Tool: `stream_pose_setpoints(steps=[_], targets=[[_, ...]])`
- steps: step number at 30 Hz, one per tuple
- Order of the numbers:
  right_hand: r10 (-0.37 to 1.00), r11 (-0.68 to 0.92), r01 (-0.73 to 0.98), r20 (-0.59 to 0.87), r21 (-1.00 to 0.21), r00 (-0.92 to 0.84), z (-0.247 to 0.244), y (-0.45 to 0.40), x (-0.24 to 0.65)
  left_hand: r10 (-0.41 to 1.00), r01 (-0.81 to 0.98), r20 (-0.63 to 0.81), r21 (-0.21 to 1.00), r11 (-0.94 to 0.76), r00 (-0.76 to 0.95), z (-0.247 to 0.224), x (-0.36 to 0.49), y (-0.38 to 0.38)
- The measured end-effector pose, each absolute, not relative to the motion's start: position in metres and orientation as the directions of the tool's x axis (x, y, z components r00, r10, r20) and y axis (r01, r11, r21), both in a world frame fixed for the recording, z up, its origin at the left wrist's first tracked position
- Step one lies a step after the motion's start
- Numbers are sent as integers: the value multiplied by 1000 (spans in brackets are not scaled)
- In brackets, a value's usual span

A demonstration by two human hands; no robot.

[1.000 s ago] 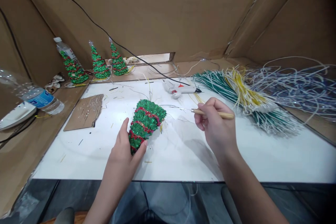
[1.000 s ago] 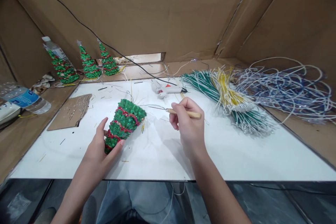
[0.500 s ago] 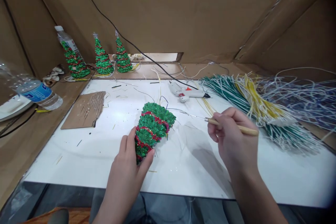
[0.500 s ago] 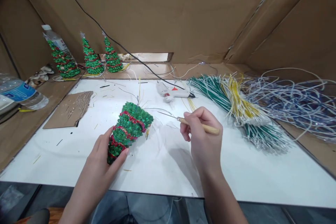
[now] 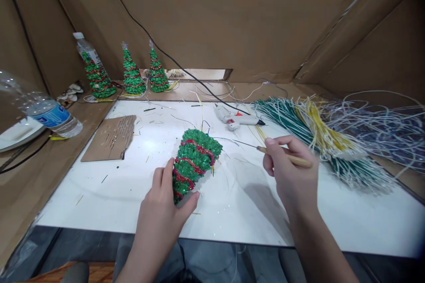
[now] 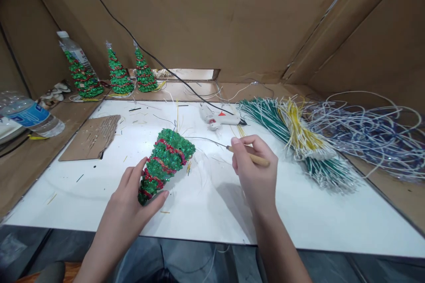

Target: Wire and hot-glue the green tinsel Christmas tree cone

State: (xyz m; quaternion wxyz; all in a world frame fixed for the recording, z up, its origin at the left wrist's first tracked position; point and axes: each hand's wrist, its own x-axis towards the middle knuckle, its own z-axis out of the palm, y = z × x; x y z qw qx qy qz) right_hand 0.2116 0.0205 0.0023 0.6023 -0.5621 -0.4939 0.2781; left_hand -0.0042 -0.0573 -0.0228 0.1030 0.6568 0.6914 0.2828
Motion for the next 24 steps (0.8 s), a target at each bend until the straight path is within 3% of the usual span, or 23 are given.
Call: stream_pose_setpoints(steps=[6,12,17,24], targets=[[907,274,604,409,-749,96,-7,22,230,954,840,278,539,-58,-113,-26,-11,-65],[880,248,835,475,-491,18,-15,11,268,959,763,260,641,-86,-110,-28,-15,-64],[909,143,925,417,-352,18,-24,2,289,964,725,242,683,-87,-113,-28,-14,-63],[919,185,968,379,-171,-109,-44,11,306,955,720,270,686,-104,-119,-31,-16,-63]])
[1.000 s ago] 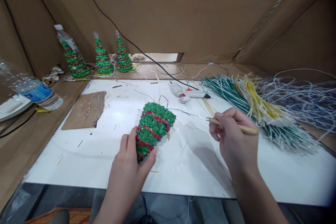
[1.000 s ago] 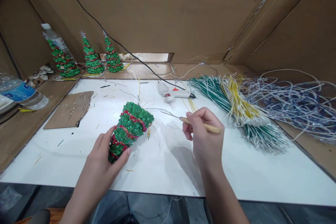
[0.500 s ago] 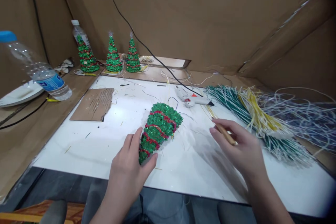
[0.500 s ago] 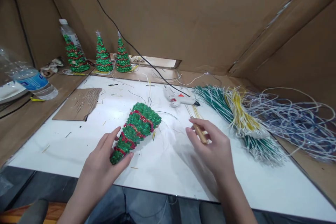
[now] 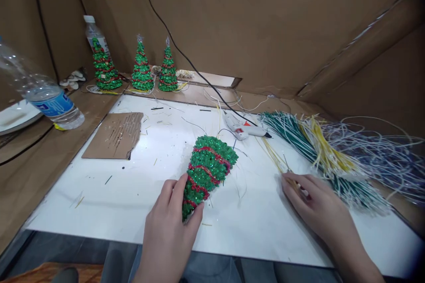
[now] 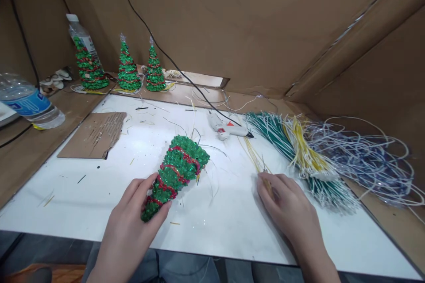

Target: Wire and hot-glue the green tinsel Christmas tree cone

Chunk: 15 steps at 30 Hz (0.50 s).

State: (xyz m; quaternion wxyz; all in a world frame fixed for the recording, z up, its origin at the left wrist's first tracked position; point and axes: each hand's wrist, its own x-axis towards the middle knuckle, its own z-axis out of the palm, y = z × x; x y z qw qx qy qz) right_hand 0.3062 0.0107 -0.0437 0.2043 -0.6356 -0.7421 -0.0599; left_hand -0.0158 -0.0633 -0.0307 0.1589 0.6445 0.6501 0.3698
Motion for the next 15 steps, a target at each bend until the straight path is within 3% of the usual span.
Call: stream_pose_setpoints(steps=[5,15], targets=[[929,214,972,328,-99,-171,-40,11,307,942,697,316,700,-154,-109,-35,-21,-64],[934,283,959,228,2,-276,-24,14,292,971,616,166,787,-27,-170,-32,-40,-56]])
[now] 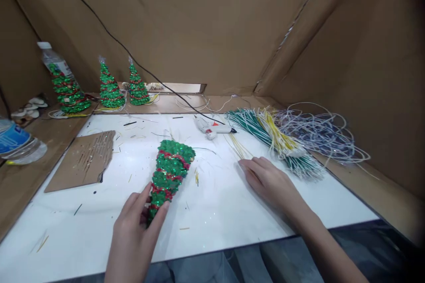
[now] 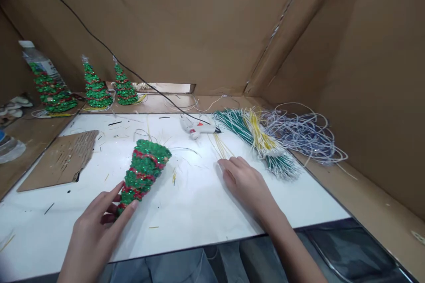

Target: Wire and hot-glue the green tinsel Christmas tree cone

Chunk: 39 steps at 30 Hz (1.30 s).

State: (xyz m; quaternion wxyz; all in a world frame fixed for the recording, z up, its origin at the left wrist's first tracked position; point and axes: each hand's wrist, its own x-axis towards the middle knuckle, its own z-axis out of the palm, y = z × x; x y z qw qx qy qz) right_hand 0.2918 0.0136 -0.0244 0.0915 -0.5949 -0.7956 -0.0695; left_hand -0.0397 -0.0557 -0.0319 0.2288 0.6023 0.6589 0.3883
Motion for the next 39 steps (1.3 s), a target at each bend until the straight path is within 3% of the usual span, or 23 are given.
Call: stream_pose_setpoints(steps=[5,13,18,21,28,39], targets=[[945,304,951,141,-49,-295,-17,25,285,964,547,42,829,113,-263,-30,-45,-50],[958,285,924,96,-255,-269,-7,40,281,941,447,13,882,149,-339,-31,-41,-47],[986,156,932,111,-327,-126,3,44,305,928,413,-44,887,206,-369,-31,-40,-44],[996,66,937,77,-344,-42,7,36,320,913,372,-80,897,241,-400,-28,-36,-42],[998,22,930,-39,-366,-39,4,12,319,886,327,-103,905,272,-452,-22,-28,-41],[988,-137,944,26,-299,152,-2,18,335,889,289,-147,912,292,-434,-17,-27,-40]])
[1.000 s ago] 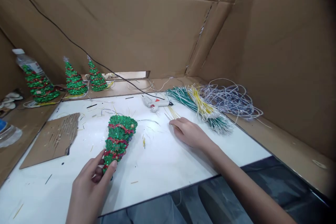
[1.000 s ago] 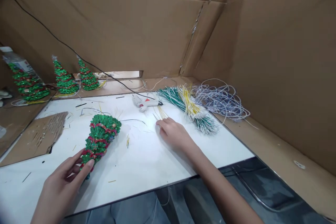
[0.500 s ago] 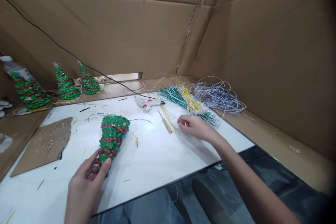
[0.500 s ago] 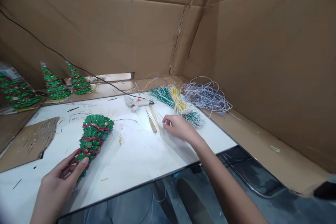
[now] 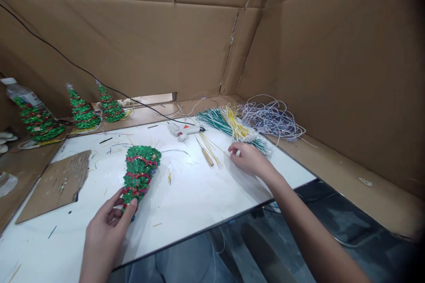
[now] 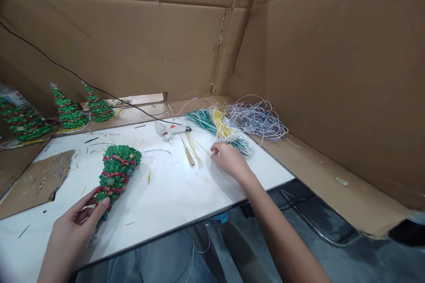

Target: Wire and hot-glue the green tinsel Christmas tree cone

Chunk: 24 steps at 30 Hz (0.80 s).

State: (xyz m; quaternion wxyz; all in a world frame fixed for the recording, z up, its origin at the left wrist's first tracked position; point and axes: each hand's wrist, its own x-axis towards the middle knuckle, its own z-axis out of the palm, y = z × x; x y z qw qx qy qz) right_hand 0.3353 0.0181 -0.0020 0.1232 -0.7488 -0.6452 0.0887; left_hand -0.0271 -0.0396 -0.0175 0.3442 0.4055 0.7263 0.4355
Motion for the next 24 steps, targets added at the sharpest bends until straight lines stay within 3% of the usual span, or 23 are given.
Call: stream_pose_setpoints(steps=[7,11,19,24], targets=[[986,-151,962,31,-227,162,-5,24,326,908,269,-126,931,248,-400,-16,-37,-44],[980,-176,954,51,-244,194,0,22,327,914,303,-105,923,236,-391,-21,-49,-46],[943,-140,883,211,-448,256,24,-3,342,907,380,-86,888,257,-413,-21,-63,-46],[839,44,781,447,-623,310,58,-26,345,892,486,30,847,217,-451,-10,-72,-47]])
